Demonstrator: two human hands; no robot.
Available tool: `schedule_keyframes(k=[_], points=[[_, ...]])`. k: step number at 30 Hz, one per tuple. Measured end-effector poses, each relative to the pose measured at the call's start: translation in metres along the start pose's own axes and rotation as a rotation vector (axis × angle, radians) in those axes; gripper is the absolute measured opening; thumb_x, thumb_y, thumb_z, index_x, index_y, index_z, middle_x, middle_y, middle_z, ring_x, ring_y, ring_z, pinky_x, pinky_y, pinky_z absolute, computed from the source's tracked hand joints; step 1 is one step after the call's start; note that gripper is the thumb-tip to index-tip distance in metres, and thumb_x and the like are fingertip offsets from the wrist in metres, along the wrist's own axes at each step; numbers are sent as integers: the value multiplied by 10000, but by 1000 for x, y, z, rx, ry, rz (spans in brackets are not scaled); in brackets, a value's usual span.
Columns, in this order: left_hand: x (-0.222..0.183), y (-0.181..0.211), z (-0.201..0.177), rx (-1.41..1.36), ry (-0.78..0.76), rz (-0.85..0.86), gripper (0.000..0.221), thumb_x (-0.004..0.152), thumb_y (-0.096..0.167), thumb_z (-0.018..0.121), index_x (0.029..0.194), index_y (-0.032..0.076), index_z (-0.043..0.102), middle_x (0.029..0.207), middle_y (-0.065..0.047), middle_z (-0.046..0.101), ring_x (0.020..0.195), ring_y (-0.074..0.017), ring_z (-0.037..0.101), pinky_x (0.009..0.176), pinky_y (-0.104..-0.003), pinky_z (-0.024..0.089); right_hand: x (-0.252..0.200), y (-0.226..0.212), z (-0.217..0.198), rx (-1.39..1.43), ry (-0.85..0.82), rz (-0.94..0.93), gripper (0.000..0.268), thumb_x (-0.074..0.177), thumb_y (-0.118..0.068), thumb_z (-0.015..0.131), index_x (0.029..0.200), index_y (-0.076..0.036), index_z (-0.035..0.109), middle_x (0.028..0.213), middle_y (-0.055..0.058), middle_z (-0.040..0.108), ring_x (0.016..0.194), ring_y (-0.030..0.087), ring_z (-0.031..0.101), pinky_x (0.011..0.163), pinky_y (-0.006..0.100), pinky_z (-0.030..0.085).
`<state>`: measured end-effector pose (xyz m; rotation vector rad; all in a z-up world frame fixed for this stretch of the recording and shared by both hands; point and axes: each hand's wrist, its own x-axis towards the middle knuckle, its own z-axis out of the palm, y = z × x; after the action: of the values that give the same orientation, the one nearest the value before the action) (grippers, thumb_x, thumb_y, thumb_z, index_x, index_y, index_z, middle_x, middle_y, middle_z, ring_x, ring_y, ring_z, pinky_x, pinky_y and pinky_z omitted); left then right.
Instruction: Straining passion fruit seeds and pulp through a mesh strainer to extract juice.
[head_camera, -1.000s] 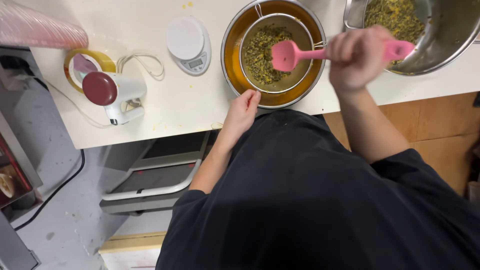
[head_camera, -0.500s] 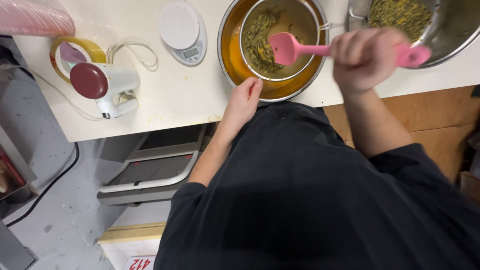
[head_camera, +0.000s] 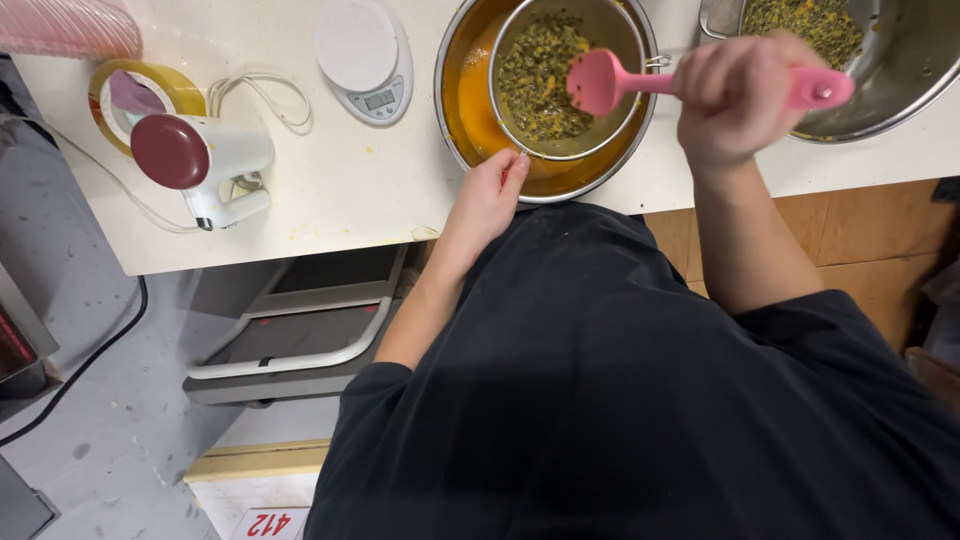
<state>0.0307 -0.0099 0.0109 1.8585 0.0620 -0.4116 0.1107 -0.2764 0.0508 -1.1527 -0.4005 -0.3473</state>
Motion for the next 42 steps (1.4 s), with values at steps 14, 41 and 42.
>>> schedule_keyframes(k=[14, 41, 42], points=[[-10, 8, -1, -3, 4, -28, 302, 1040, 292, 578, 998, 3, 658, 643, -118, 600, 576, -174, 569, 581, -342, 467, 23, 1, 39, -45, -172, 23, 344, 1102, -93, 464, 790, -57, 325, 545, 72, 342, 397, 147, 290, 394, 329, 269], [-7, 11, -1, -130, 4, -13, 294, 1055, 283, 575, 994, 10, 666, 653, -91, 595, 594, -141, 548, 565, -338, 455, 16, 31, 10, 96, -110, 152, 360, 1173, -145, 427, 836, -50, 349, 565, 81, 309, 430, 186, 257, 437, 344, 228], [-4, 6, 3, -137, 7, 18, 286, 1048, 281, 584, 997, 15, 673, 661, -88, 607, 595, -142, 554, 558, -340, 458, 19, 24, 15, 20, -136, 169, 344, 1180, -132, 440, 859, -23, 380, 586, 95, 342, 435, 197, 294, 444, 347, 257]])
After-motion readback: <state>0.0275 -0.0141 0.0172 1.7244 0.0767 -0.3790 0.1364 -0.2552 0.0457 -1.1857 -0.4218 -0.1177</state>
